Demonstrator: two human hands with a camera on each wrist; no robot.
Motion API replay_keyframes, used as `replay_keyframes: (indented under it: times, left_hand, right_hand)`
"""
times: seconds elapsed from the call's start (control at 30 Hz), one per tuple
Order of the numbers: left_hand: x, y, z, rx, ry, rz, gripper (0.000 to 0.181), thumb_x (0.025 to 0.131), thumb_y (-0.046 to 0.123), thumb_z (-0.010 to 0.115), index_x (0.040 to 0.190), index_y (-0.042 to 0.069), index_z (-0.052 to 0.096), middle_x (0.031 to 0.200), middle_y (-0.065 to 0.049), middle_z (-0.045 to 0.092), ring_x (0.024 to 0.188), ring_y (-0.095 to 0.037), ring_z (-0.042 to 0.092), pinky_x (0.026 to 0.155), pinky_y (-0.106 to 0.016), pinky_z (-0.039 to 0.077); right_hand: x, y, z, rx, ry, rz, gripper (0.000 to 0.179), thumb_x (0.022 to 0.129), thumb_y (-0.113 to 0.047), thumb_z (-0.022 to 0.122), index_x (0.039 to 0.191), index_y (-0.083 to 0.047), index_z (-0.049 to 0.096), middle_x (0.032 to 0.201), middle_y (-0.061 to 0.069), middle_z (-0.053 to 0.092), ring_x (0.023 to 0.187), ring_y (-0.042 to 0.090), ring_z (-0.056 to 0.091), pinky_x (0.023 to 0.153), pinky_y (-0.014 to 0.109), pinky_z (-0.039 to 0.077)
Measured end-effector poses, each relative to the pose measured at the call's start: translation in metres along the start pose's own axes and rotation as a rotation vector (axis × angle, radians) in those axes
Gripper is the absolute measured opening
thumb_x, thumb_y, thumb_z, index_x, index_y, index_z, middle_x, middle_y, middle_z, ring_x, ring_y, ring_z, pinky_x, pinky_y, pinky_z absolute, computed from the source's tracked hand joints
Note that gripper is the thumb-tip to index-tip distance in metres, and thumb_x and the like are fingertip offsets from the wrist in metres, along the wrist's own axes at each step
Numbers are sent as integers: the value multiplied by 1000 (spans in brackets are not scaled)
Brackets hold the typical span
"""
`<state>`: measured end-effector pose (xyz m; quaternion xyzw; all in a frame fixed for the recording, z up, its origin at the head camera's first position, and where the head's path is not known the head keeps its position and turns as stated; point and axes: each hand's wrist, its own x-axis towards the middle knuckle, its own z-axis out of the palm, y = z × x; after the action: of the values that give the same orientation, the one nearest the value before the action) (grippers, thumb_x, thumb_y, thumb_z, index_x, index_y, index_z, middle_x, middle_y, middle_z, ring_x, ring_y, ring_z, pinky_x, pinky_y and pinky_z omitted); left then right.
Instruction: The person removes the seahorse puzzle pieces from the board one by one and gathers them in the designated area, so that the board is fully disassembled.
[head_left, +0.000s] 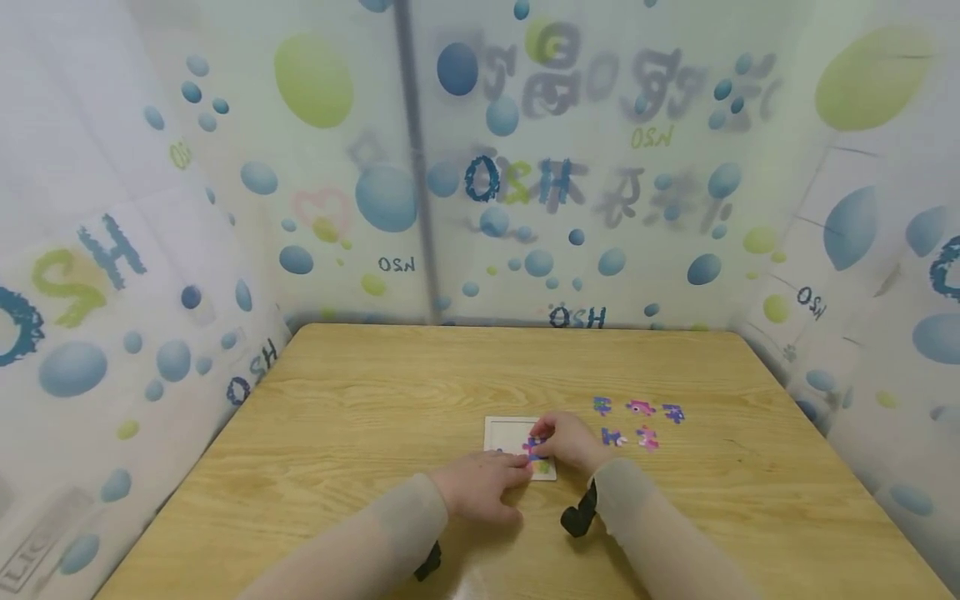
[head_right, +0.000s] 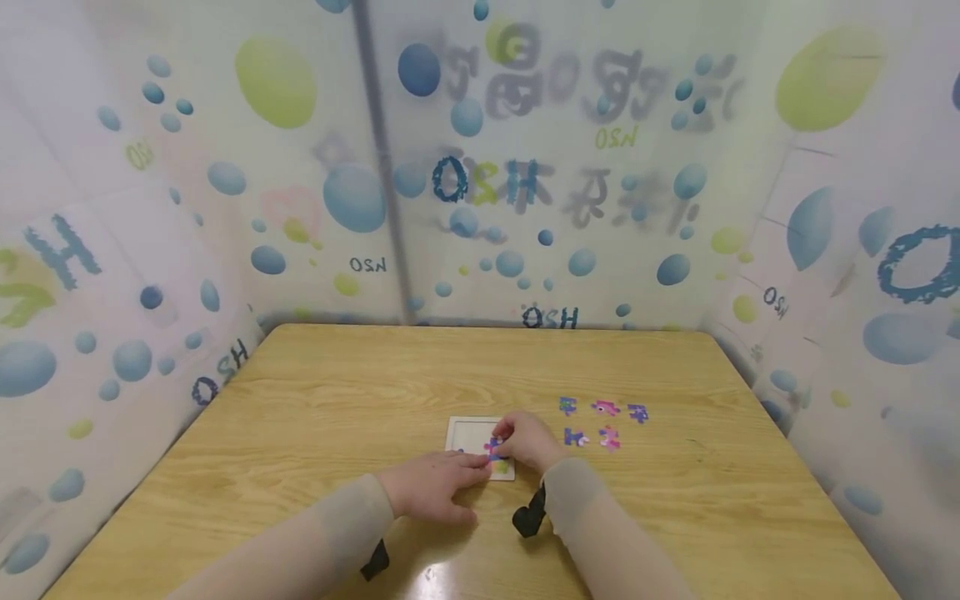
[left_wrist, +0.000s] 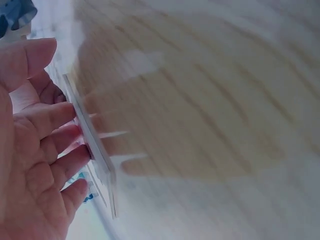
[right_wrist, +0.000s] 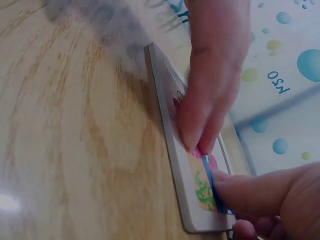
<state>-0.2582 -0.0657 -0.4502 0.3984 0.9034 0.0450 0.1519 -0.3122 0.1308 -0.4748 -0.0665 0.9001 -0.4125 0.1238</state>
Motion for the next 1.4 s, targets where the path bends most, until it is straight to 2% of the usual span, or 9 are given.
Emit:
replay_keyframes:
  times: [0.3,0.57,0.8,1.0,1.4]
  left_hand:
    - [0,7,3,64,37,-3,71,89,64,49,149,28,37,151,0,37,135,-24,39,110,-39,34]
    - [0,7,6,110,68,49,67,92,59,47,147,22,42,153,5,34,135,-20,37,112,-33,30]
    - [1,7,5,135,67,66,67,92,58,47,147,20,43,153,4,35,138,-20,34,113,-32,27]
    - [1,8,4,107,47,68,69,92,58,47,148,18,40,154,2,33,141,-17,29,115,-33,24]
    - [2,7,5,128,66,70,68,92,58,48,147,19,42,153,4,35,138,-20,34,113,-34,27]
  right_hand:
    - [0,0,2,-35,4,6,17,78,-6,78,90,-11,67,88,1,61,84,20,54,87,41,44]
    - [0,-1,2,-30,8,-6,17,78,-5,77,92,-10,67,89,1,62,86,19,55,88,42,45]
    - [-1,-2,2,-7,2,10,18,79,-6,77,93,-10,67,90,2,61,86,20,54,88,42,44]
    - [0,-2,1,-10,-6,25,18,79,-5,77,93,-11,67,91,2,61,87,21,54,88,43,44]
    - [0,-3,1,-14,-15,54,16,81,-5,75,95,-11,69,93,2,62,89,21,55,90,44,45]
